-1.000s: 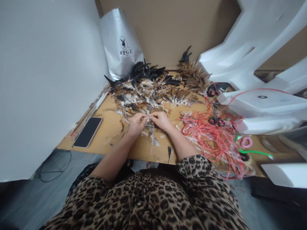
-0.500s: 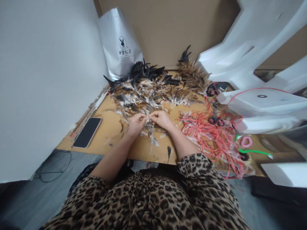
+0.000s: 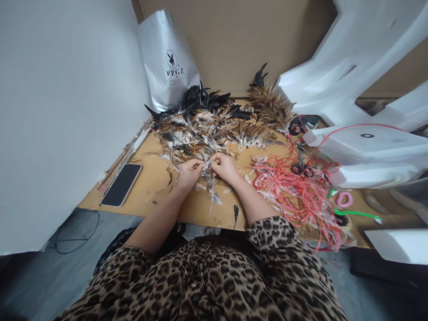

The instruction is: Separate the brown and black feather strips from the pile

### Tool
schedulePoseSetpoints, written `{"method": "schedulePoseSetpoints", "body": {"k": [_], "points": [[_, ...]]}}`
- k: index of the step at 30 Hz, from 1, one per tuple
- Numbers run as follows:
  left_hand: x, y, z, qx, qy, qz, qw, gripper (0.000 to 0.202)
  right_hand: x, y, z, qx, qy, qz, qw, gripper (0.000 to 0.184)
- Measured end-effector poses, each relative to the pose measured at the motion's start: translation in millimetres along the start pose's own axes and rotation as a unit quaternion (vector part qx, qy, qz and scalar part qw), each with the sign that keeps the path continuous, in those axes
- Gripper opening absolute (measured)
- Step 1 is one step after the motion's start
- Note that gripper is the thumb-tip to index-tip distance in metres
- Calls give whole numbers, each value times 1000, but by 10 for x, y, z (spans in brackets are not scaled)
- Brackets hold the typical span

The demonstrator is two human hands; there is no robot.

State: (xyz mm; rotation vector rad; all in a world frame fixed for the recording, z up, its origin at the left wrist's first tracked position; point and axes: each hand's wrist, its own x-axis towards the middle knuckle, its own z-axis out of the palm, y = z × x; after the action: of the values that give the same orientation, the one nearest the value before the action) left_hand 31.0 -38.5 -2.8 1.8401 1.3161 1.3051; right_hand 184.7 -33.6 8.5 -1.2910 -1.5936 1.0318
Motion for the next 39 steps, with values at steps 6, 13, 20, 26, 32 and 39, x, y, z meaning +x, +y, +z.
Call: {"method": "schedulePoseSetpoints", "body": {"k": [6, 13, 20, 26, 32, 39], "points": [[31, 63, 20, -193, -9, -171, 966, 11, 11, 1, -38, 74, 28, 35, 996, 11], [74, 154, -68, -355, -78, -282, 888, 28, 16, -20, -8, 153, 31, -3, 988, 16], [78, 152, -64, -381, -75, -291, 874, 30, -39, -105, 12, 175, 19, -24, 984, 19], [44, 115, 10, -246, -10, -168, 954, 25, -51, -159, -10, 131, 59, -1, 990, 24], [-1, 117, 37, -178, -13, -96, 979, 23, -50, -123, 35, 146, 92, 62, 983, 28], [41, 184, -6, -272, -67, -213, 936, 28, -40, -72, 4, 145, 46, 51, 987, 24]]}}
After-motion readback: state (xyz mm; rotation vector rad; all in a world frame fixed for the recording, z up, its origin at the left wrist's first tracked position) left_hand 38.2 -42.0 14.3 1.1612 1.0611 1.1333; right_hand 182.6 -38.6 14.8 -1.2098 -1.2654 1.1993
